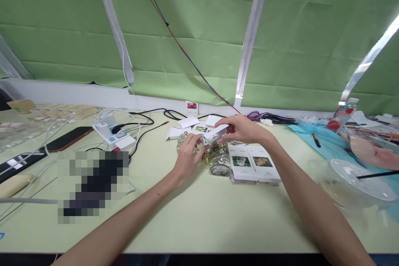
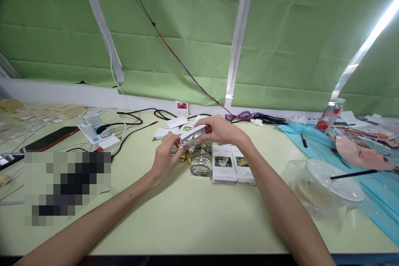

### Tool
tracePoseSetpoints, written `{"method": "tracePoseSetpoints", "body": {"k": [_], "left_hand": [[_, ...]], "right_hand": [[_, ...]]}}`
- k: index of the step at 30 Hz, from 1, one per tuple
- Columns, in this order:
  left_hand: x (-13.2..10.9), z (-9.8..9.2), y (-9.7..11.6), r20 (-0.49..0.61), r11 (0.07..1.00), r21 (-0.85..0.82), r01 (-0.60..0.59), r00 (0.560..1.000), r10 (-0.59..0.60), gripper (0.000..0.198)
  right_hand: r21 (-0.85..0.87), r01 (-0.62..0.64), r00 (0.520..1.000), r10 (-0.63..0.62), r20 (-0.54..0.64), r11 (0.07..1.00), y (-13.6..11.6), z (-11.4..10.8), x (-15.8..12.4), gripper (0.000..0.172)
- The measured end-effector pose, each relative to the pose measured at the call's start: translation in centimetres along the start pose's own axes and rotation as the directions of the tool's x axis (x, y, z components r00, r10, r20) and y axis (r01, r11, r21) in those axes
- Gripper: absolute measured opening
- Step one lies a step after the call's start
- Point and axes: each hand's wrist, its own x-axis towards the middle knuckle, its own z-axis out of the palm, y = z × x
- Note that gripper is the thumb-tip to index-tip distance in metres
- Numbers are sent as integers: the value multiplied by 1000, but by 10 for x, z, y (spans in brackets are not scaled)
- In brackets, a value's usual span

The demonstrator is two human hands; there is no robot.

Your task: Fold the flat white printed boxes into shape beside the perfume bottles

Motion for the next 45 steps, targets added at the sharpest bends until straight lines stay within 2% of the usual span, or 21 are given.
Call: {"method": "tracePoseSetpoints", "body": {"k": [6, 16, 23, 34, 38, 45], "left_hand": [[1, 0, 0, -17, 1000, -7, 3, 1000, -3, 17], [1, -1, -1, -44, 999, -19, -27, 999, 27, 17], [1, -1, 0, -54, 999, -17, -32, 998, 31, 17], [3, -2, 0, -83, 998, -23, -62, 995, 60, 17], [2, -2, 0, -65, 999, -30, -39, 997, 37, 15], [3, -3, -1, -40, 999, -40, -34, 999, 33, 24]], "right_hand": [[25, -24, 1000, 23, 12, 999, -3, 1, 0, 32], [-42, 17, 1000, -18, -9, 999, -2, 2, 1, 28], [-25, 31, 1000, -31, 2, 999, -5, 2, 1, 24], [-14, 42, 999, -42, -27, 999, -3, 5, 2, 29], [-10, 29, 999, -29, -20, 1000, -2, 3, 1, 29], [-5, 14, 999, -14, -34, 1000, -1, 2, 1, 29]]}}
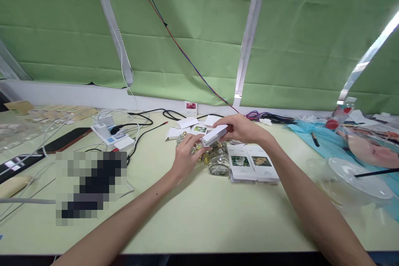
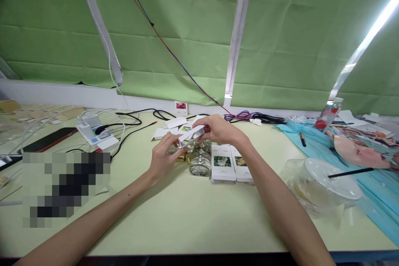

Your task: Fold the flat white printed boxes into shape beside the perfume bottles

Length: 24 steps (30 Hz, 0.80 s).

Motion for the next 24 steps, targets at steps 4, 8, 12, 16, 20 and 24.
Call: {"method": "tracePoseSetpoints", "body": {"k": [4, 8, 12, 16, 20, 24], "left_hand": [[1, -1, 1, 4, 1000, -8, -5, 1000, 5, 24], [2, -2, 1, -3, 999, -8, -31, 1000, 31, 27], [3, -2, -2, -16, 997, -27, -69, 998, 69, 33], [4, -2, -5, 34, 994, -43, -103, 994, 104, 39], [3, -4, -7, 74, 988, -63, -142, 986, 147, 47], [3, -6, -9, 107, 984, -74, -163, 980, 170, 52]], "right_hand": [[7, 12, 1000, -12, -3, 1000, 1, 0, 0, 29], [21, 23, 1000, -23, 9, 1000, 3, -1, 0, 28], [9, 28, 1000, -28, 11, 1000, 2, -2, -1, 27], [-4, 9, 1000, -9, 2, 1000, 0, -4, -2, 29], [24, -11, 1000, 11, 5, 1000, -2, -5, -3, 31], [4, -21, 1000, 21, 19, 1000, -2, -7, -4, 35]]}}
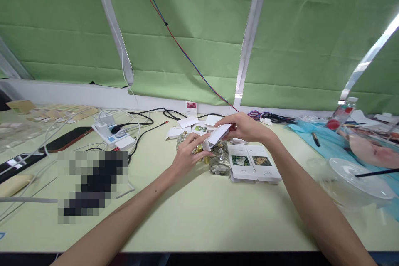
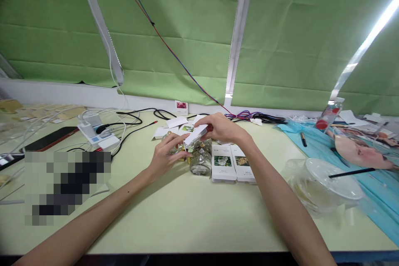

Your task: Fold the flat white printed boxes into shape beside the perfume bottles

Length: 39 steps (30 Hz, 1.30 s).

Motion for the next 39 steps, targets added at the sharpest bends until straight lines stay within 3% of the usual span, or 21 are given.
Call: {"method": "tracePoseSetpoints", "body": {"k": [15, 26, 31, 39], "left_hand": [[3, -4, -3, 5, 998, -56, 18, 1000, -18, 52], [5, -6, -3, 22, 999, -5, -38, 999, 38, 63], [5, -5, 0, 53, 999, -4, -42, 998, 42, 70], [6, -7, 6, 137, 989, -91, 113, 985, -100, 93]], "right_hand": [[-28, 35, 998, -34, 55, 999, -1, -4, -1, 41], [-34, 71, 995, -69, 74, 997, -4, -4, -1, 41], [-47, 101, 993, -97, 69, 994, -3, -1, -1, 52], [-17, 149, 985, -147, 95, 989, -9, 1, -3, 61]]}}
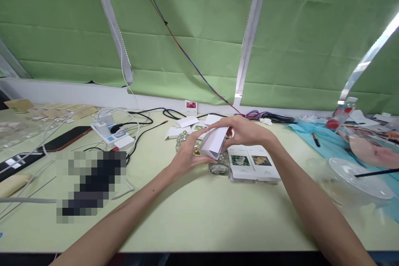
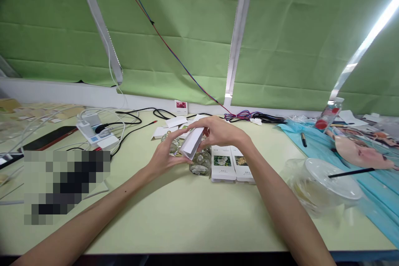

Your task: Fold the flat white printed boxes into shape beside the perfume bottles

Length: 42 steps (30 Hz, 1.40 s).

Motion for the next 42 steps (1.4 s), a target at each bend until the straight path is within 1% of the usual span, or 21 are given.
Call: {"method": "tracePoseSetpoints", "body": {"k": [6, 10, 19, 24, 27, 29, 33, 42], "left_hand": [[-4, 6, -7, -11, 999, -41, 19, 1000, -20, 106], [-5, 10, -12, -41, 997, -60, -43, 998, 40, 111], [-4, 9, -12, -38, 997, -68, -46, 998, 43, 116], [-5, 7, -10, -54, 999, -34, -40, 998, 38, 112], [-5, 5, -7, -50, 999, 4, -44, 998, 44, 109], [-4, 4, -4, -45, 1000, 14, -27, 999, 28, 107], [-3, 3, -2, -40, 1000, 26, 4, 999, -3, 101], [-1, 2, -2, -59, 992, 78, -103, 992, 107, 98]], "right_hand": [[-20, 56, 998, -56, 19, 998, -7, 0, -1, 66], [-42, 54, 998, -53, 32, 998, -10, -1, -2, 70], [92, 87, 994, -93, 64, 992, -9, -4, -3, 77], [129, 48, 994, -60, 89, 990, -9, -6, -4, 82], [173, 22, 994, -41, 106, 985, -10, -8, -4, 79], [190, 0, 994, -19, 103, 982, -10, -8, -3, 75], [171, -33, 997, 20, 75, 985, -7, -5, -1, 70], [134, -39, 999, 33, 42, 990, -8, 1, 1, 59]]}}
